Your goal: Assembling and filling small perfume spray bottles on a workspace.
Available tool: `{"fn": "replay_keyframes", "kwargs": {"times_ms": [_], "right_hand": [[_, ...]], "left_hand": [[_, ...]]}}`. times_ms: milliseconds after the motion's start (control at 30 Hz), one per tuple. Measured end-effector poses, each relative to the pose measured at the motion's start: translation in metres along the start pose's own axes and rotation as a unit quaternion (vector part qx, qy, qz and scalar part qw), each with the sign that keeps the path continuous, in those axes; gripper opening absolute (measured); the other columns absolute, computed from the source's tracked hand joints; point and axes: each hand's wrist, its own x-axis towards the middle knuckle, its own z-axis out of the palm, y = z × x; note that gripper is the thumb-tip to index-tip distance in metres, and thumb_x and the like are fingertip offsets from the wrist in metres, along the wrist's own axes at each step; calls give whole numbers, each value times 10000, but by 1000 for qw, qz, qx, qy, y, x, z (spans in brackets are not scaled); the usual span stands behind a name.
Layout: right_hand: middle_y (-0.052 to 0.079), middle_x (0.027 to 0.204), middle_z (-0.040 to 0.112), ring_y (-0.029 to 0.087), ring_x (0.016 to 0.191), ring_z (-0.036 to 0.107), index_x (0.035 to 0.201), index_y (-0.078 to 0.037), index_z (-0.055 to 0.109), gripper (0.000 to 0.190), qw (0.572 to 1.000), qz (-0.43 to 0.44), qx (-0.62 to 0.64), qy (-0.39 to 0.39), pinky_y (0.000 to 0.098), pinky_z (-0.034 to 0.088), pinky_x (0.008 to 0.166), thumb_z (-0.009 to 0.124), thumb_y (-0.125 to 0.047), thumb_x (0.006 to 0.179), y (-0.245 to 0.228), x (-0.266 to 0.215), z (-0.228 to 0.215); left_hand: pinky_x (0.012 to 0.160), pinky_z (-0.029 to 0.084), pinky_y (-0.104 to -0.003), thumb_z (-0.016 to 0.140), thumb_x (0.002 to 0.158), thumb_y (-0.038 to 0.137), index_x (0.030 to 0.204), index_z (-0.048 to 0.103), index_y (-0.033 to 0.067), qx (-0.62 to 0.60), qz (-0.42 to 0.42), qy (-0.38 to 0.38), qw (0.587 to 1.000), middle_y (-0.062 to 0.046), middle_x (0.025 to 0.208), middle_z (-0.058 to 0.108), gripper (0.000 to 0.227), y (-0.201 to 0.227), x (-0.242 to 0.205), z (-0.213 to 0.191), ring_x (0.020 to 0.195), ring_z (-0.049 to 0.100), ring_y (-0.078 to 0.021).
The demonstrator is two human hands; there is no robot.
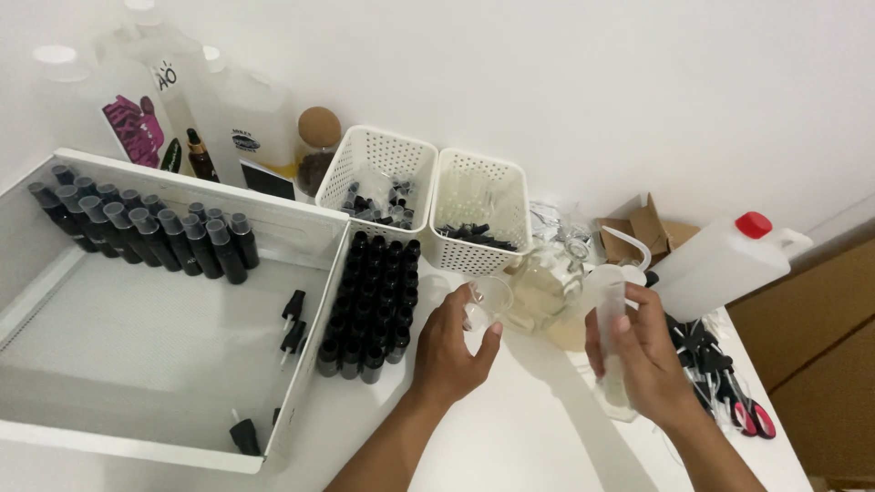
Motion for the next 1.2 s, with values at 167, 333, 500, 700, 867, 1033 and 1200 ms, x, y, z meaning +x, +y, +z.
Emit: {"fn": "replay_keyframes", "kwargs": {"times_ms": [167, 333, 500, 700, 867, 1033, 1200], "right_hand": [[77, 804, 620, 145, 478, 451, 1370, -92, 459, 412, 971, 107, -212, -21, 291, 381, 458, 398, -329, 1039, -12, 13, 3], [-3, 815, 658, 171, 714, 579, 1396, -179, 504, 485, 903, 192, -375, -83, 330, 461, 709, 344, -428, 1012, -37, 30, 6], [280, 1015, 775, 454, 980, 763, 1464, -137, 539, 557, 848, 149, -497, -110, 570, 602, 872, 360, -444, 1035, -52, 43, 16], [272, 1090, 759, 437, 1002, 755, 1462, -95, 580, 528, 860, 92, -491, -105, 546, 598, 889, 409, -380, 1052, -65, 43, 24], [268, 1057, 772, 433, 1013, 756, 1474, -128, 564, 518, 851, 112, -497, -128, 538, 611, 885, 411, -375, 1045, -71, 48, 28], [272, 1044, 774, 432, 990, 762, 1477, -120, 571, 519, 851, 110, -498, -128, 535, 621, 869, 418, -368, 1048, -77, 51, 35], [258, 1046, 779, 392, 971, 784, 1472, -123, 579, 532, 849, 116, -496, -139, 490, 640, 843, 415, -393, 1045, -72, 54, 33]], "left_hand": [[742, 532, -410, 673, 881, 326, 1326, 517, 80, -4, 10, 19, 1000, -39, 1137, 678, 532, -1, 1, 0, 755, 603, -232], [734, 536, -417, 701, 873, 298, 1313, 520, 76, 2, 14, 26, 1000, -46, 1123, 682, 524, -1, 3, 1, 742, 611, -241], [624, 567, -408, 698, 904, 263, 1235, 532, 57, -2, 55, 53, 997, -155, 1071, 703, 423, 1, 6, -1, 706, 683, -285], [619, 568, -405, 711, 892, 284, 1222, 539, 72, 0, 56, 57, 997, -147, 1072, 707, 428, -7, 4, 4, 703, 693, -278], [611, 573, -416, 716, 887, 254, 1226, 532, 71, -13, 36, 50, 998, -165, 1112, 705, 427, -2, 4, 0, 715, 697, -307], [604, 575, -418, 727, 874, 251, 1210, 535, 75, -11, 25, 50, 998, -162, 1098, 715, 425, -3, 3, 1, 715, 705, -307], [614, 581, -422, 731, 872, 272, 1235, 531, 91, -20, -4, 42, 999, -162, 1103, 711, 453, -8, 3, 4, 748, 706, -318]]}}
